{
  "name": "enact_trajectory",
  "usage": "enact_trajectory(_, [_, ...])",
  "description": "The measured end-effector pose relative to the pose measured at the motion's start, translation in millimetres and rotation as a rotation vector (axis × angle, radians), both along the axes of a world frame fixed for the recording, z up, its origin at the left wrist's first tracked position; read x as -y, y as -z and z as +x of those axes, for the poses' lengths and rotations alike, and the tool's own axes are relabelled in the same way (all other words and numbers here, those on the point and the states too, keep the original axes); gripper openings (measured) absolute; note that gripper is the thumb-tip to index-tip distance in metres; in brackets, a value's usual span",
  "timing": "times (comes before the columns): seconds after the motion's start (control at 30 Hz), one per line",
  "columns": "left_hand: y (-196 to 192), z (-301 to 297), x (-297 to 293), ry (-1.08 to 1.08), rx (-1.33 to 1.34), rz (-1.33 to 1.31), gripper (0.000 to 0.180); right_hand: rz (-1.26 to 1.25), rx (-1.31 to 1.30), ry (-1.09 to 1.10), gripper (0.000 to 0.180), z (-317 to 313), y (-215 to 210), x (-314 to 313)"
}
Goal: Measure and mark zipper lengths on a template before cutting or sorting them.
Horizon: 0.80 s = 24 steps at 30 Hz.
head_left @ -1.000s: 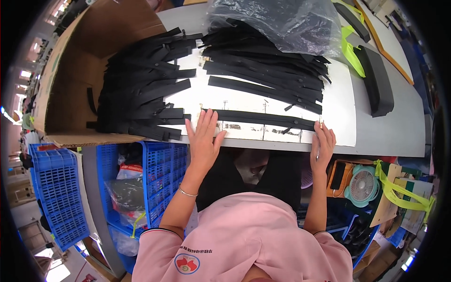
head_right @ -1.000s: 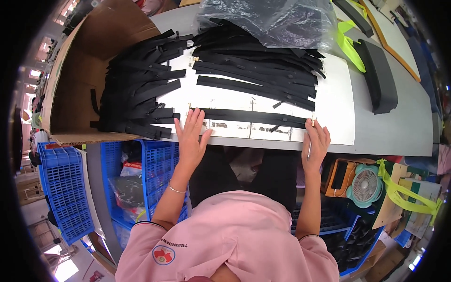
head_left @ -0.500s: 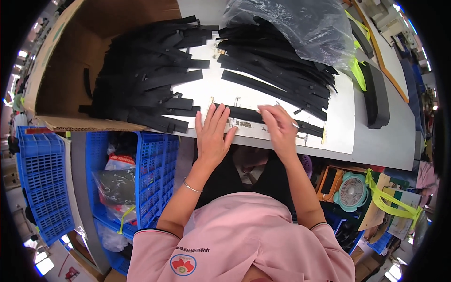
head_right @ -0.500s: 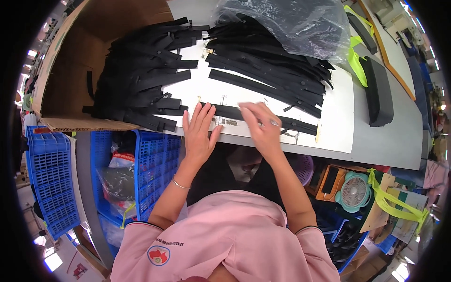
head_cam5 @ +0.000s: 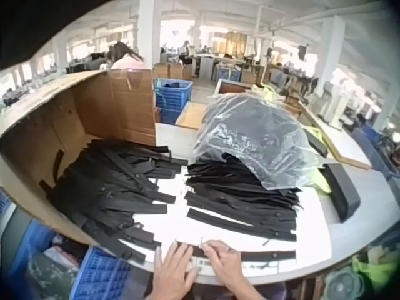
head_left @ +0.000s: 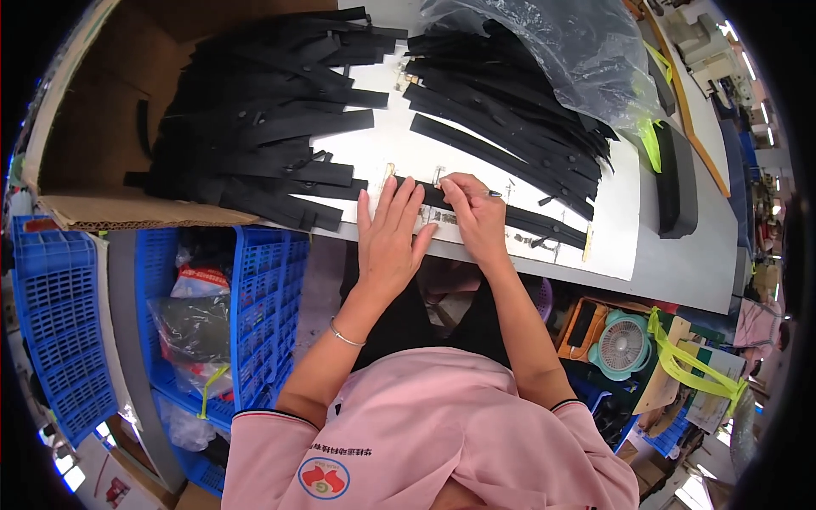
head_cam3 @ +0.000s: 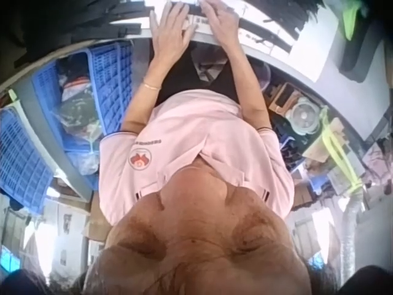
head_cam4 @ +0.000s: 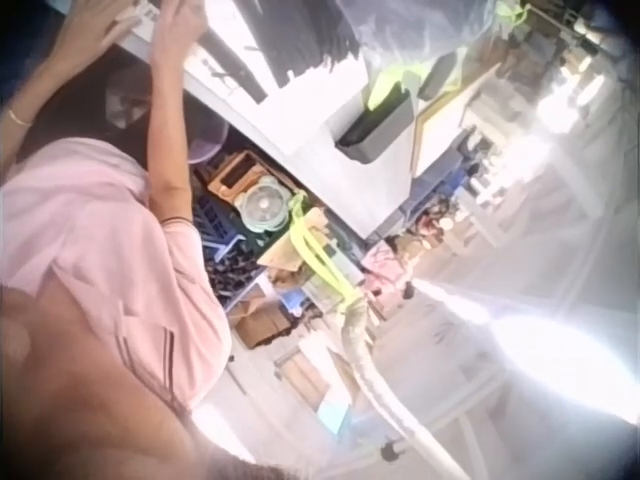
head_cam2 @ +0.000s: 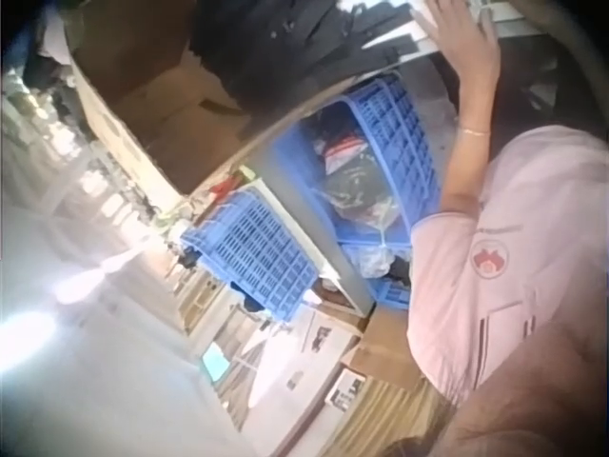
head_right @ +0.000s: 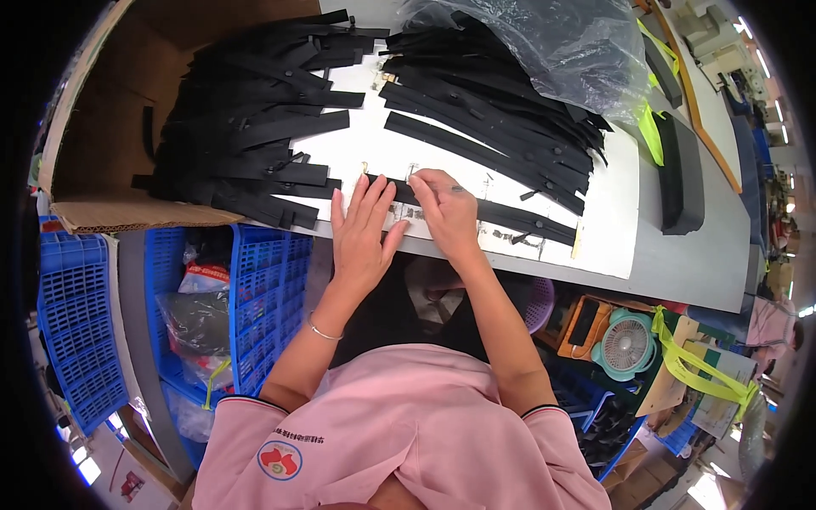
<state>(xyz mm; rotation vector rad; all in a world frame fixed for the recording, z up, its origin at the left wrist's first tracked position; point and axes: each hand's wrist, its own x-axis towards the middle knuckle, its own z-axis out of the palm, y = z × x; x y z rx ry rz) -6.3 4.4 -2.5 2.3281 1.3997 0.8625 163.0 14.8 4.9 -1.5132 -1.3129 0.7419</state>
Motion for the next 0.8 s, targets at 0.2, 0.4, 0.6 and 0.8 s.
enact_trajectory(0.2, [1.7, -1.9, 1.5, 0.001, -0.002, 0.001, 0.057, 0.003, 0.044, 0.03, 0.02, -6.0, -1.4, 1.2])
enact_trajectory(0.4, [-1.6, -1.2, 1.4, -0.002, 0.006, -0.003, 0.057, -0.045, -0.011, -0.093, 0.022, 5.2, -3.8, 5.4])
enact_trajectory(0.6, [-3.0, 1.7, 1.1, -0.002, -0.011, 0.001, 0.056, 0.066, 0.072, -0.107, 0.021, 5.0, 2.1, 5.5])
enact_trajectory(0.8, [-3.1, 3.6, 1.0, -0.018, -0.045, -0.006, 0.056, 0.027, -0.098, -0.142, 0.017, 12.9, -5.7, 10.7])
